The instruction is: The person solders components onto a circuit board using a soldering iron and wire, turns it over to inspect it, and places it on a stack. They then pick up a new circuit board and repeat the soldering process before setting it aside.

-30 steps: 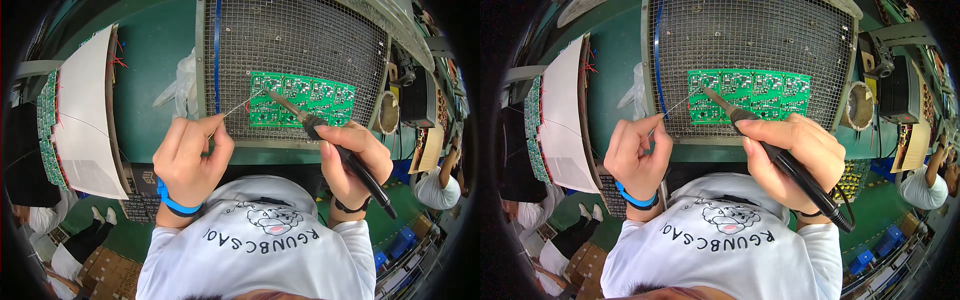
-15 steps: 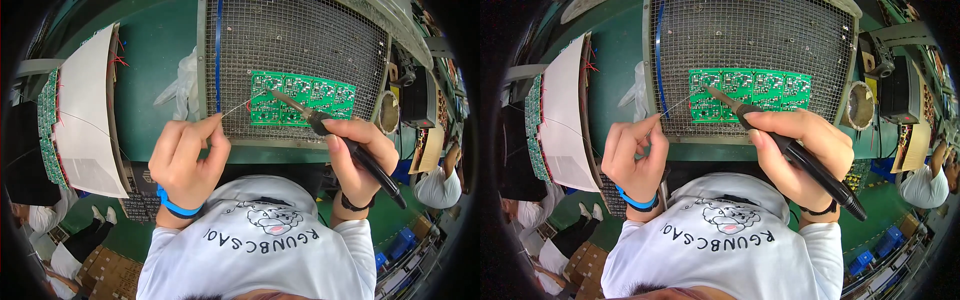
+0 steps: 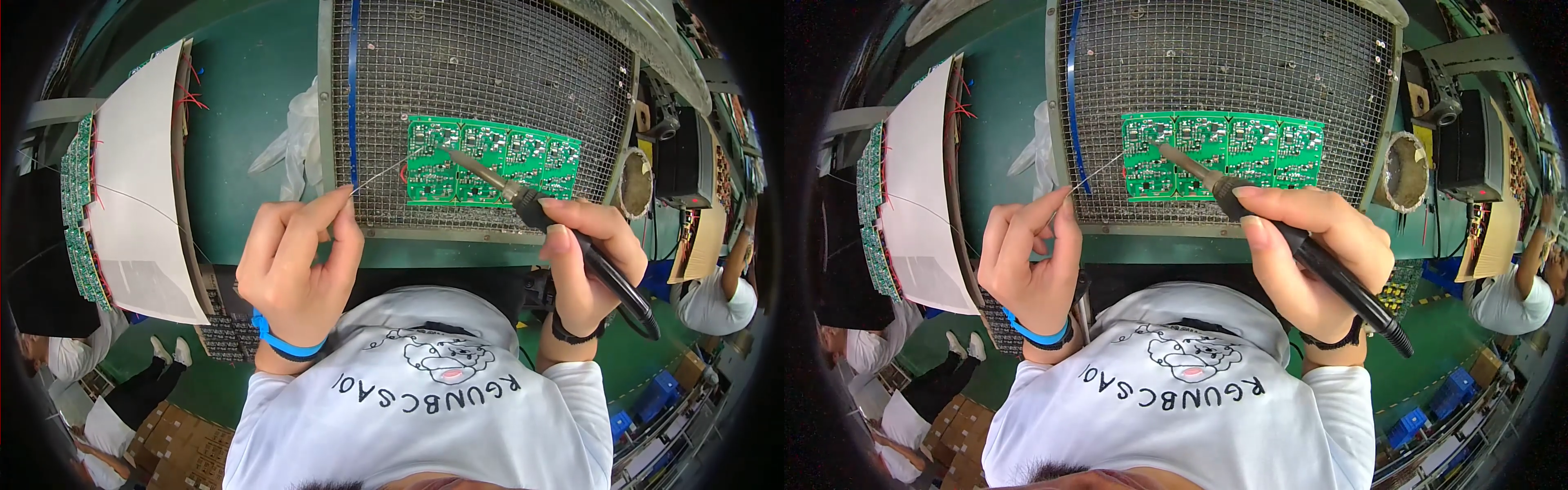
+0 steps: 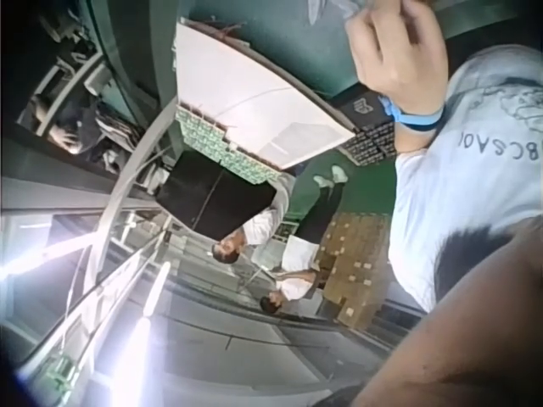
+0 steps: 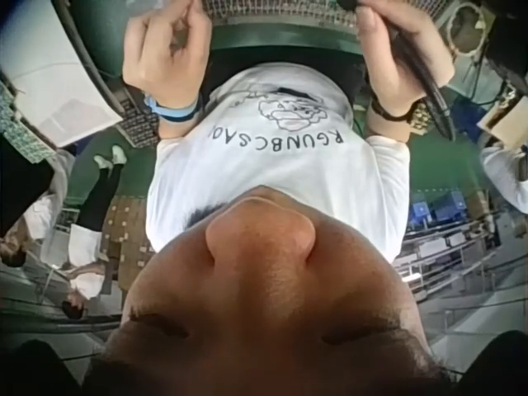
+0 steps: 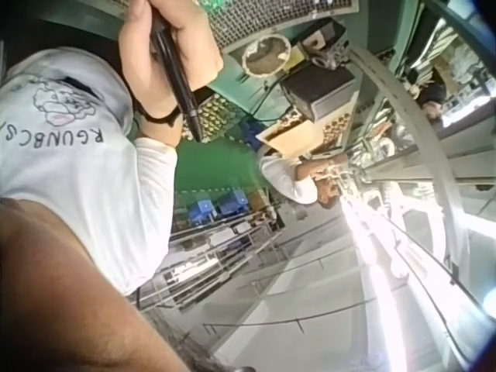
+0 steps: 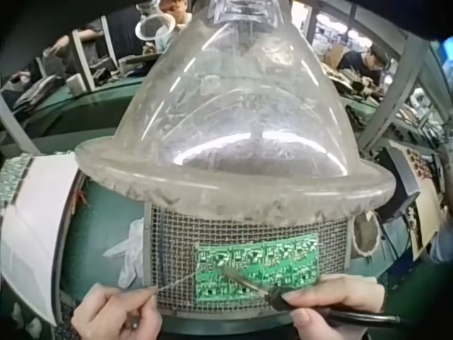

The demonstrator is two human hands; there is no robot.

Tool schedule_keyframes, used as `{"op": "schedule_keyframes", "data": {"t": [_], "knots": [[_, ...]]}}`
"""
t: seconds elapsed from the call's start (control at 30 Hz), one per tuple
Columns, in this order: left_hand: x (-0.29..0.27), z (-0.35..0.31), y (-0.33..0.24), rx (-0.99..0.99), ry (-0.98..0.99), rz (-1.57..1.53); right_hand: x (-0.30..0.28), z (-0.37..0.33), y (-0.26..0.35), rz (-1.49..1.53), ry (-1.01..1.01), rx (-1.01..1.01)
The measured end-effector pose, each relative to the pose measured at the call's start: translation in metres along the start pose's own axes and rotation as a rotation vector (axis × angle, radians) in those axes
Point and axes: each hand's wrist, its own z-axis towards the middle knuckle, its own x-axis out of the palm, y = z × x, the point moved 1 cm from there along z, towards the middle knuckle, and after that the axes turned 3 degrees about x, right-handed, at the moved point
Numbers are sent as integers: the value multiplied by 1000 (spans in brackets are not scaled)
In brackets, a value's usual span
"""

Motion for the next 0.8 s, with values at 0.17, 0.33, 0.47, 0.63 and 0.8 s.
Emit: {"op": "schedule_keyframes", "data": {"t": [0.17, 0.33, 0.47, 0.63, 0.8], "knots": [[-1, -1, 2, -15, 18, 20, 7, 1, 4, -16, -23, -27], [-3, -1, 0, -32, 11, -1, 8, 3, 8, -79, 14, -43], [-5, 0, 1, -19, -22, 2, 1, -8, 8, -69, -44, 0], [-12, 1, 4, 40, -8, 85, -17, -33, -19, 88, -327, -34], [-12, -2, 16, 67, 27, 35, -63, -61, -75, 10, -691, -13]]}}
